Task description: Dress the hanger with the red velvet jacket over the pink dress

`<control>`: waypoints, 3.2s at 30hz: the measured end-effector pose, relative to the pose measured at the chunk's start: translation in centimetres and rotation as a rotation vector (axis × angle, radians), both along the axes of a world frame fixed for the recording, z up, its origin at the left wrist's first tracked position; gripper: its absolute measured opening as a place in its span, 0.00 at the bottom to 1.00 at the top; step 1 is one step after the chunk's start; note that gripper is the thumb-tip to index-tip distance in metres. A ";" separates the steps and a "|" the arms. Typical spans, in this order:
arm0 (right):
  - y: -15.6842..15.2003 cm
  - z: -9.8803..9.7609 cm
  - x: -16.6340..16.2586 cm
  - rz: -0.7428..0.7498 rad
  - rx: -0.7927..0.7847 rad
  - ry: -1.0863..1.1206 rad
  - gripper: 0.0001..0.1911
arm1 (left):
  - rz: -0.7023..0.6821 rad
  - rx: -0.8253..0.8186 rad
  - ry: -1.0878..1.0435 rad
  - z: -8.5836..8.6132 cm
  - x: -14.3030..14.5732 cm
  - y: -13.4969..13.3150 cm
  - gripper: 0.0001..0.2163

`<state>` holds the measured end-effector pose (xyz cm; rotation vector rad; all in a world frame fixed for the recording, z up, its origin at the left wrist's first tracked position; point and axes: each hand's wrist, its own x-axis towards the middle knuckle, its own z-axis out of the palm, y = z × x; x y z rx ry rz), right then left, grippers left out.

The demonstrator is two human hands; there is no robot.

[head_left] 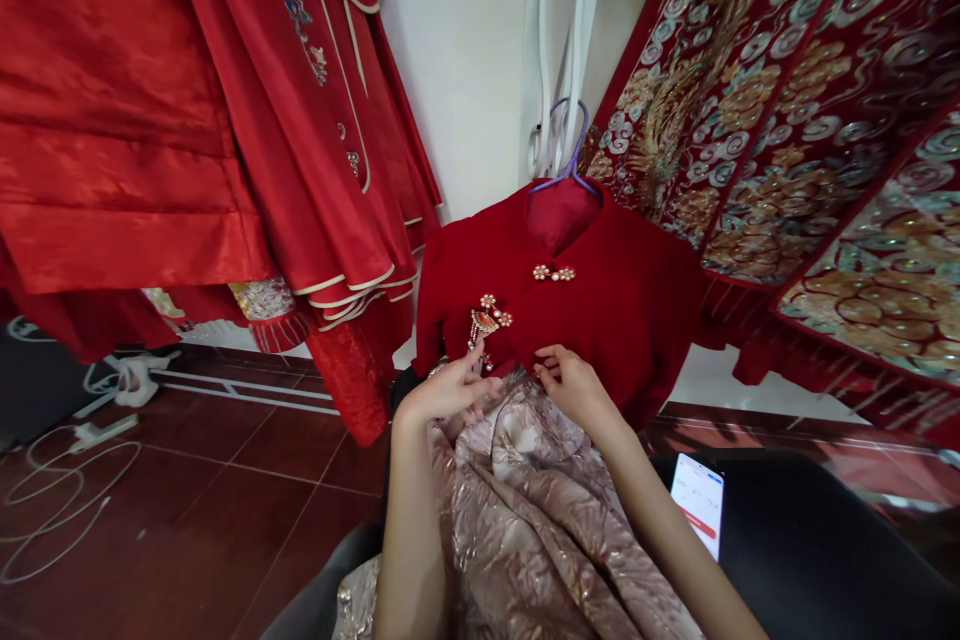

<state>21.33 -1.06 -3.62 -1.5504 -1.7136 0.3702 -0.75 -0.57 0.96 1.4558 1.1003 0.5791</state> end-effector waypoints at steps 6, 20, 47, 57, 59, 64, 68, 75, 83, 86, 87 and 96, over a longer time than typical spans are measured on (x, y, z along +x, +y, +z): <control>0.7 -1.5 -0.9 0.028 -0.046 0.180 0.10 | 0.218 0.120 0.083 -1.3 -0.7 1.4 0.36; -0.5 0.6 -2.0 0.206 -0.155 0.394 0.06 | 0.029 0.136 -0.019 -1.2 0.5 1.2 0.17; -0.1 -1.2 -5.0 0.092 0.176 0.405 0.09 | 0.282 0.404 0.212 -2.8 1.8 3.2 0.07; -0.2 -1.5 -5.7 0.068 0.234 0.406 0.09 | 0.244 0.438 0.266 -2.6 1.3 3.1 0.07; -0.2 -1.3 -5.6 0.075 0.228 0.395 0.09 | 0.231 0.465 0.257 -2.6 1.2 3.0 0.07; -0.4 0.3 -3.9 0.072 0.156 0.335 0.10 | 0.223 0.451 0.149 -2.0 0.5 2.6 0.10; -0.7 1.5 -2.3 -0.004 0.192 0.361 0.11 | 0.270 0.479 0.187 -1.0 -0.3 2.0 0.09; -0.7 1.0 -2.7 0.032 0.115 0.312 0.09 | 0.145 0.584 0.335 -1.1 0.8 1.5 0.11; -0.2 -0.4 -3.8 0.163 0.050 0.408 0.08 | 0.193 0.775 0.522 -0.4 1.7 1.2 0.02; -0.2 -0.4 -3.7 0.167 0.034 0.430 0.08 | 0.200 0.772 0.506 -0.8 1.6 1.4 0.03; -0.2 -0.3 -3.7 0.168 0.033 0.433 0.08 | 0.201 0.759 0.478 -1.0 1.5 1.6 0.03; -0.1 -0.4 -3.8 0.153 0.030 0.500 0.09 | 0.194 0.706 0.251 -2.2 1.3 2.2 0.06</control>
